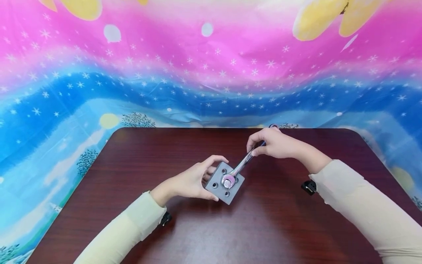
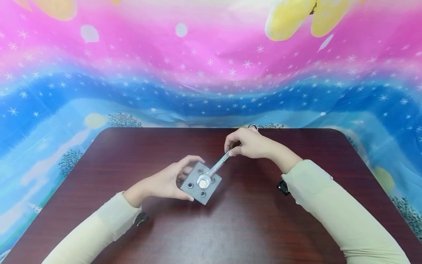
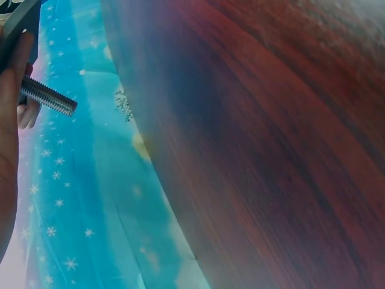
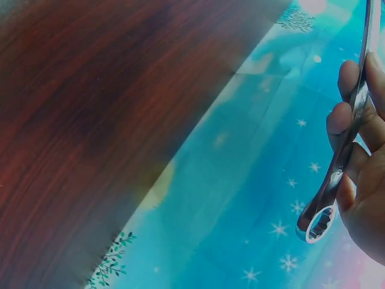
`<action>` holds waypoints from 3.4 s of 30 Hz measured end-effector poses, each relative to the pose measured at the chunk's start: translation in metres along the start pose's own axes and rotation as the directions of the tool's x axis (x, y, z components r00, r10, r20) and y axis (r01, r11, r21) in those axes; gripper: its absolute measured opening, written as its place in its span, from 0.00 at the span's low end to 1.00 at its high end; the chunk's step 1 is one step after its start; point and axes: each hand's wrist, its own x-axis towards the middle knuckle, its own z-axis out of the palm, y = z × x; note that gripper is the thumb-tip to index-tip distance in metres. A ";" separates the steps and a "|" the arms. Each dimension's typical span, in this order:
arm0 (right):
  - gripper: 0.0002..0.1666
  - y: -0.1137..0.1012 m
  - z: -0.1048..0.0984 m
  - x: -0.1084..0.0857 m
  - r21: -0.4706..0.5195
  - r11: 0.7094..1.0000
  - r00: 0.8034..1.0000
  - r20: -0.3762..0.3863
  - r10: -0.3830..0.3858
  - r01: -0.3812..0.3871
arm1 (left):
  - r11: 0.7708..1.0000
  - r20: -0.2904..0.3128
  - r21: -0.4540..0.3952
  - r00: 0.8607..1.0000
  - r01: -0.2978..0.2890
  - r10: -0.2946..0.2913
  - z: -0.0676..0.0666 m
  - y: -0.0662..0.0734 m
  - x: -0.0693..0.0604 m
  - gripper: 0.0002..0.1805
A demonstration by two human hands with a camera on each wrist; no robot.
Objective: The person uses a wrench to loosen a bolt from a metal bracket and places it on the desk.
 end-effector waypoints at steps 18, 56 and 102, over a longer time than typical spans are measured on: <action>0.14 0.005 0.002 -0.037 -0.010 1.000 0.989 -0.145 0.014 -0.015 | 0.999 -0.254 -0.035 0.967 -0.008 -0.001 -0.004 -0.002 -0.008 0.53; 0.14 -0.015 0.074 -0.046 0.262 0.965 0.886 -0.450 0.112 0.011 | 0.991 -0.676 0.046 0.726 -0.126 0.124 0.002 0.003 -0.003 0.56; 0.15 -0.026 -0.005 -0.001 -0.234 0.972 0.996 -0.076 -0.052 0.033 | 1.000 0.004 0.023 1.000 -0.008 0.008 0.001 0.010 -0.005 0.50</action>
